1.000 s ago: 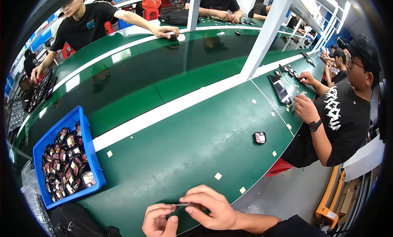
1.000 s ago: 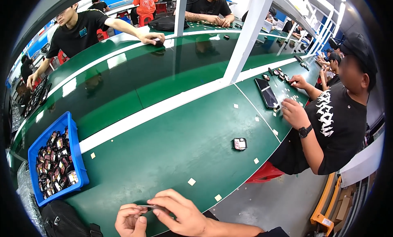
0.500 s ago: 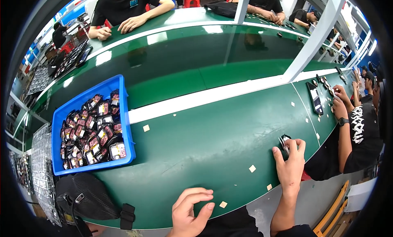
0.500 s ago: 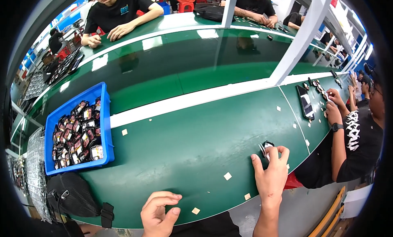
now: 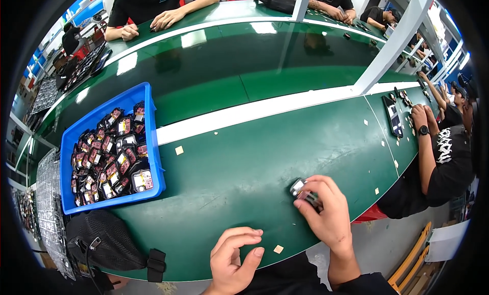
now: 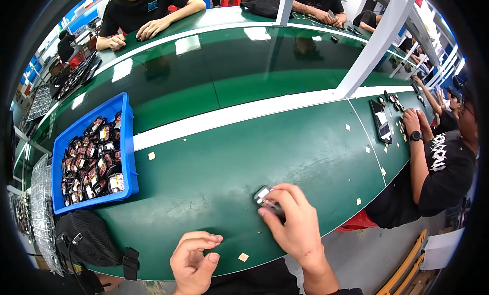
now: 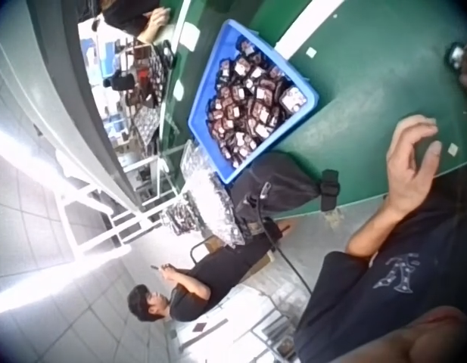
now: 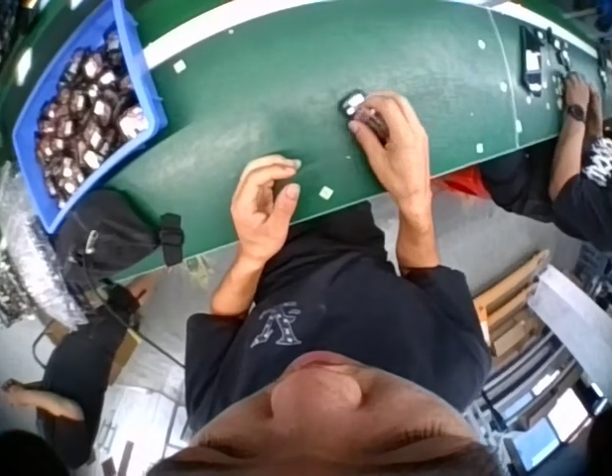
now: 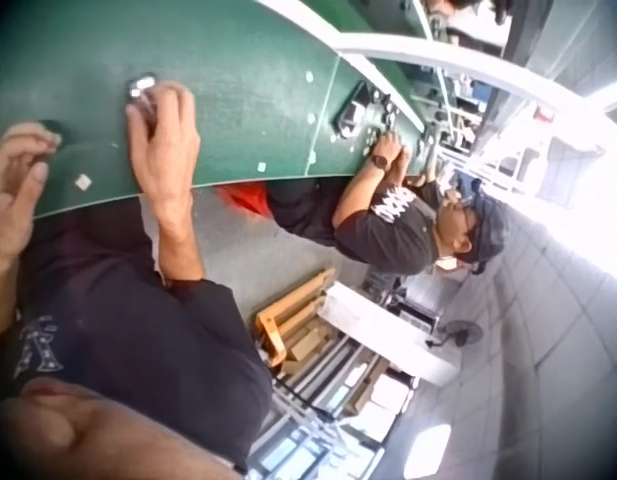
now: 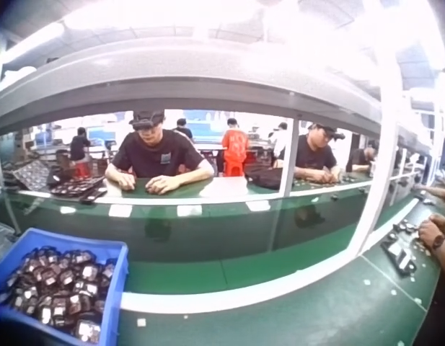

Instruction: Assemble small electronic components and record progress in a notebook.

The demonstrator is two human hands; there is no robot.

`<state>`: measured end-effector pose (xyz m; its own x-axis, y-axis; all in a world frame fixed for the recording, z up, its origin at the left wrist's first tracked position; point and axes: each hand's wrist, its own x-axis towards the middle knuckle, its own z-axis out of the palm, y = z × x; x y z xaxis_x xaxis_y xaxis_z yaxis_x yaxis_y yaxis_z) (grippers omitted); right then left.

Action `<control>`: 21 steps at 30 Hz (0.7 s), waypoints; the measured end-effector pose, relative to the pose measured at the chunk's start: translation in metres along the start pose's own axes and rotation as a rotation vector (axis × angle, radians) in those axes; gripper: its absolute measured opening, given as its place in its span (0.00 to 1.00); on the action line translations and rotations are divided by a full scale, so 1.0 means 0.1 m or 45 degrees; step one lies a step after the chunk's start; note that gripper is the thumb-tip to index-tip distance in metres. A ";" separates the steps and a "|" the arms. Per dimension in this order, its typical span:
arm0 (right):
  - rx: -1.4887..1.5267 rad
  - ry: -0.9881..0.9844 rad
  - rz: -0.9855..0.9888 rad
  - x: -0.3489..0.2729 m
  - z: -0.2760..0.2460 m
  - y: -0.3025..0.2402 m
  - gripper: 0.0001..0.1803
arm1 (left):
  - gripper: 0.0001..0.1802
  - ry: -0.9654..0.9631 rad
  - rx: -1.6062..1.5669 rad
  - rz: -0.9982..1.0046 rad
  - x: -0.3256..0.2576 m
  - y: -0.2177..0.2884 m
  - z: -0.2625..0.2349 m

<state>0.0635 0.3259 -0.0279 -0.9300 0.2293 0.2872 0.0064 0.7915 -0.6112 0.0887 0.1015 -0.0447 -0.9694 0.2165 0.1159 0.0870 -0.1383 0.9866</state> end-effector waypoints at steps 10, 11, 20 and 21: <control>1.055 -0.541 -0.317 -0.29 0.23 -0.23 0.26 | 0.29 0.091 -0.166 -0.092 -0.01 0.00 -0.01; 1.062 -0.546 -0.316 -0.27 0.23 -0.24 0.26 | 0.28 0.083 -0.272 -0.058 -0.01 -0.07 -0.03; 0.349 -0.156 -0.580 -0.30 0.31 -0.25 0.18 | 0.34 0.155 -0.527 0.012 0.01 -0.14 -0.07; 0.350 -0.105 -0.526 -0.30 0.29 -0.32 0.15 | 0.34 0.159 -0.535 0.009 0.01 -0.14 -0.07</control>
<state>0.0802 0.2775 -0.0388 -0.8604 -0.1259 0.4938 -0.4552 0.6256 -0.6336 0.0851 0.0968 -0.0595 -0.9916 0.0994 0.0823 0.0179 -0.5259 0.8504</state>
